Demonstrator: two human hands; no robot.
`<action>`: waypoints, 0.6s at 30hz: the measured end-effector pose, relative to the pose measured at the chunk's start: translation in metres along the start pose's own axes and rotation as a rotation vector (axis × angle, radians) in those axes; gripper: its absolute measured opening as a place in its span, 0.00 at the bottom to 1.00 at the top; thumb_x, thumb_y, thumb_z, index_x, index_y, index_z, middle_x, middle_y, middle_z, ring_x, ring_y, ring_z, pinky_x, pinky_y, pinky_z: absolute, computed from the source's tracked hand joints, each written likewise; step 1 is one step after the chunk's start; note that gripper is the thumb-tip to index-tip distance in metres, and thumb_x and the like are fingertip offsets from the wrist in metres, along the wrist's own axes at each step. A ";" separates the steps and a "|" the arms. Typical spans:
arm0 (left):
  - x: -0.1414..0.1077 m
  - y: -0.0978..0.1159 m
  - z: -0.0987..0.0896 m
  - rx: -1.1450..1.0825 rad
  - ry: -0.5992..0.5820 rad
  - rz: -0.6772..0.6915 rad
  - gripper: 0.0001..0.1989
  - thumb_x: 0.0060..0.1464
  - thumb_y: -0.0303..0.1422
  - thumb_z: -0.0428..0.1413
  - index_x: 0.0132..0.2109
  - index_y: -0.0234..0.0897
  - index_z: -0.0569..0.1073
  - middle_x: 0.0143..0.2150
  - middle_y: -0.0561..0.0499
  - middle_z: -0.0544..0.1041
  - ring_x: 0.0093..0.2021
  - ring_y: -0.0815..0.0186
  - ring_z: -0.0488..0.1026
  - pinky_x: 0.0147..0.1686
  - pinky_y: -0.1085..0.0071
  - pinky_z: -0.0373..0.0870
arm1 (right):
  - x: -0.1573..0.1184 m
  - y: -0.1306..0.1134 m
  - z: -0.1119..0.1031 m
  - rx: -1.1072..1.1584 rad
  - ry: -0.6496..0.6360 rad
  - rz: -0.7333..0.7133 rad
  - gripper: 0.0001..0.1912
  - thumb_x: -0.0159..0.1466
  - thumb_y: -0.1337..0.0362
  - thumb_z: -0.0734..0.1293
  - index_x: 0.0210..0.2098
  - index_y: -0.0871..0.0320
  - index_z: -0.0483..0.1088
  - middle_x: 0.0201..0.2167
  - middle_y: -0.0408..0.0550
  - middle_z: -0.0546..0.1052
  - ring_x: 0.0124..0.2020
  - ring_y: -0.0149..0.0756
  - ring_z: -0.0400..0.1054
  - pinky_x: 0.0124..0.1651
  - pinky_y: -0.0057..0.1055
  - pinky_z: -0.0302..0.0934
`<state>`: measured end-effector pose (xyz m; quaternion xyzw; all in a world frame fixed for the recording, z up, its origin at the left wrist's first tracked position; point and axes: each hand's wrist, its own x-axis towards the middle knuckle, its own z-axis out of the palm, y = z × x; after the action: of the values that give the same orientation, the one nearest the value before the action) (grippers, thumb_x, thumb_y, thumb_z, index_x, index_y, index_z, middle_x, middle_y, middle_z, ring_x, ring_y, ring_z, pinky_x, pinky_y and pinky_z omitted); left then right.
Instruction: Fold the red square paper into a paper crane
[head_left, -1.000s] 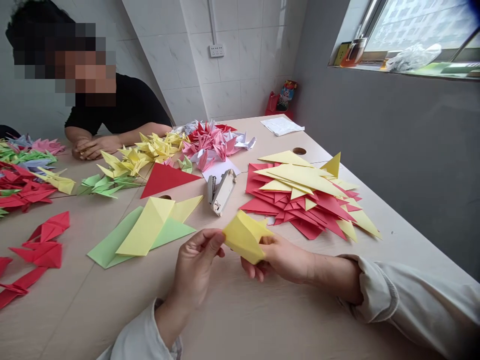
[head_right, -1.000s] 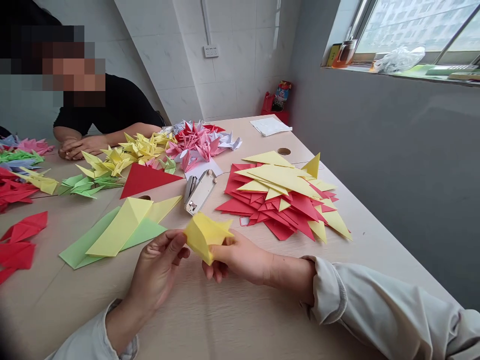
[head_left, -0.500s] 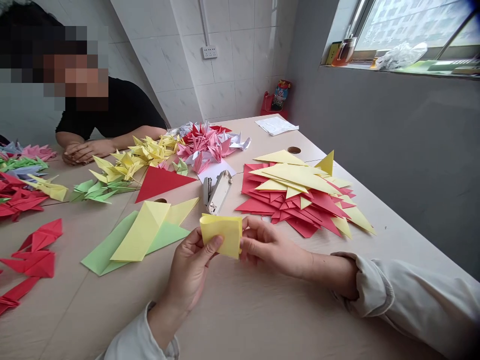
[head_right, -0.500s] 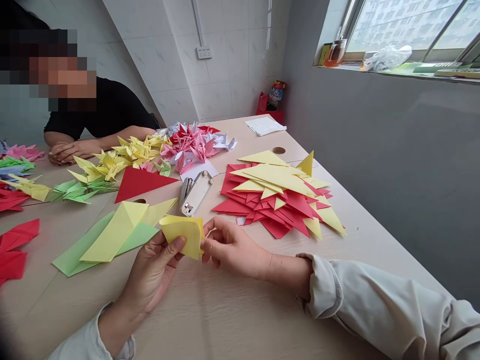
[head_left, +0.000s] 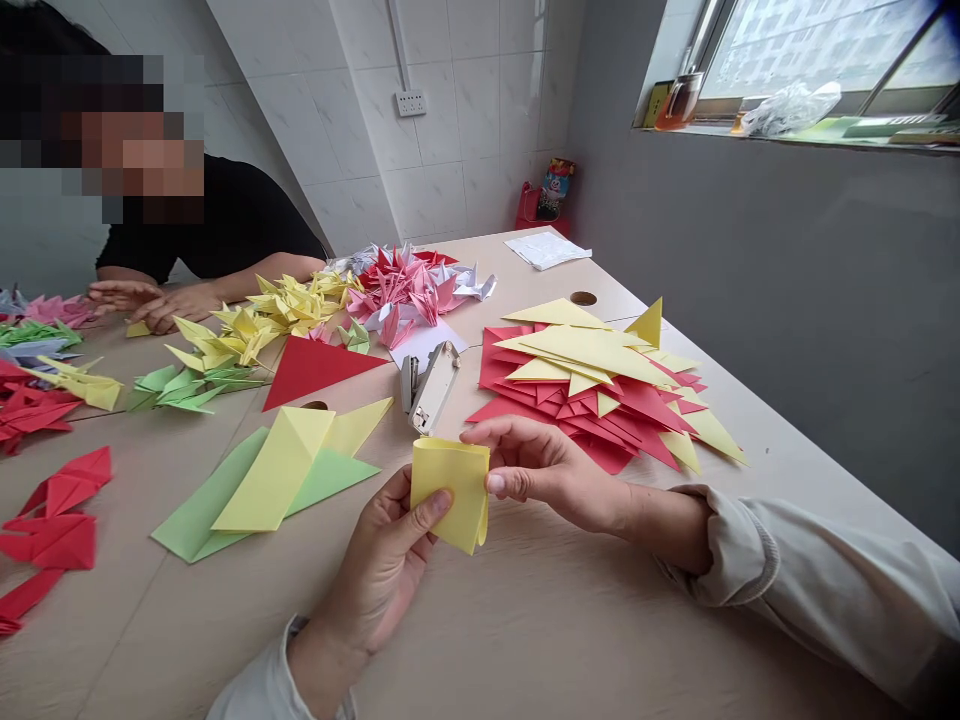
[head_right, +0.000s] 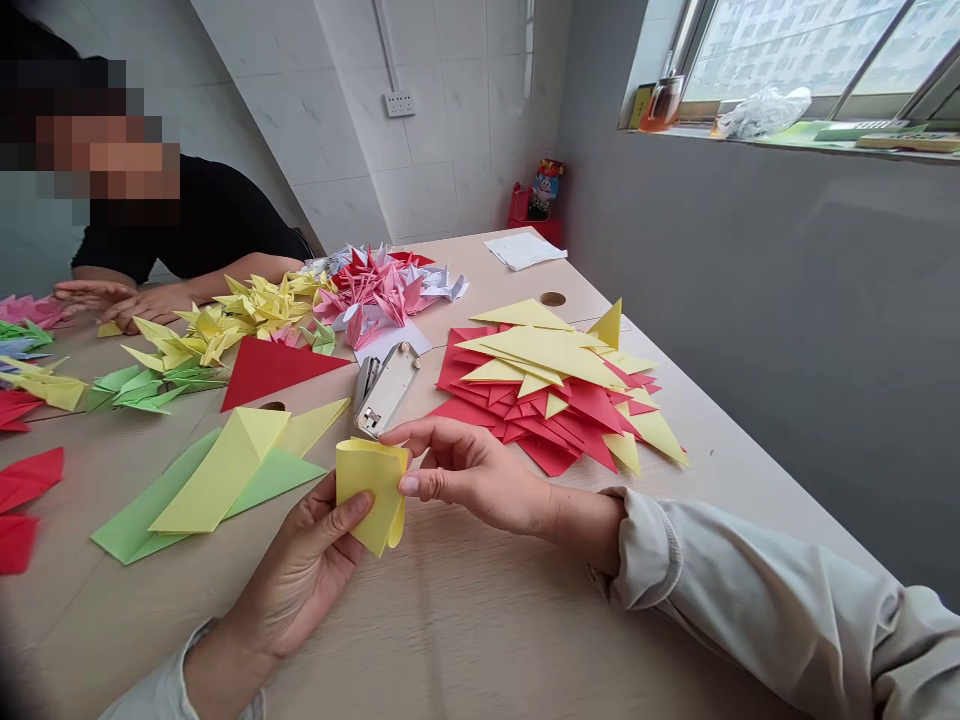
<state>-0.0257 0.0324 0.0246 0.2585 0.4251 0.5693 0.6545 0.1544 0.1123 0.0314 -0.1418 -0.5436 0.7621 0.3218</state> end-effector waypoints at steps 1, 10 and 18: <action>0.000 0.000 0.000 0.009 0.006 0.007 0.12 0.50 0.28 0.64 0.44 0.39 0.76 0.45 0.50 0.78 0.41 0.68 0.73 0.38 0.75 0.73 | 0.000 0.000 0.000 -0.015 -0.009 0.008 0.19 0.59 0.63 0.72 0.50 0.53 0.70 0.40 0.45 0.71 0.38 0.30 0.67 0.42 0.30 0.63; -0.003 -0.004 0.006 0.283 0.108 0.113 0.15 0.48 0.33 0.65 0.44 0.38 0.74 0.41 0.51 0.79 0.41 0.66 0.74 0.41 0.73 0.70 | -0.004 0.002 0.008 -0.404 0.071 -0.030 0.29 0.57 0.59 0.73 0.56 0.53 0.63 0.46 0.48 0.71 0.40 0.33 0.67 0.40 0.28 0.64; -0.006 -0.006 0.007 0.434 0.130 0.178 0.12 0.47 0.35 0.65 0.40 0.38 0.76 0.35 0.53 0.79 0.34 0.67 0.72 0.35 0.75 0.70 | -0.002 0.000 0.007 -0.622 0.122 0.050 0.20 0.61 0.49 0.67 0.27 0.62 0.68 0.24 0.41 0.67 0.26 0.27 0.58 0.26 0.24 0.52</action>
<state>-0.0164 0.0265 0.0249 0.3925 0.5541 0.5355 0.5021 0.1520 0.1058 0.0342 -0.2921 -0.7267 0.5571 0.2761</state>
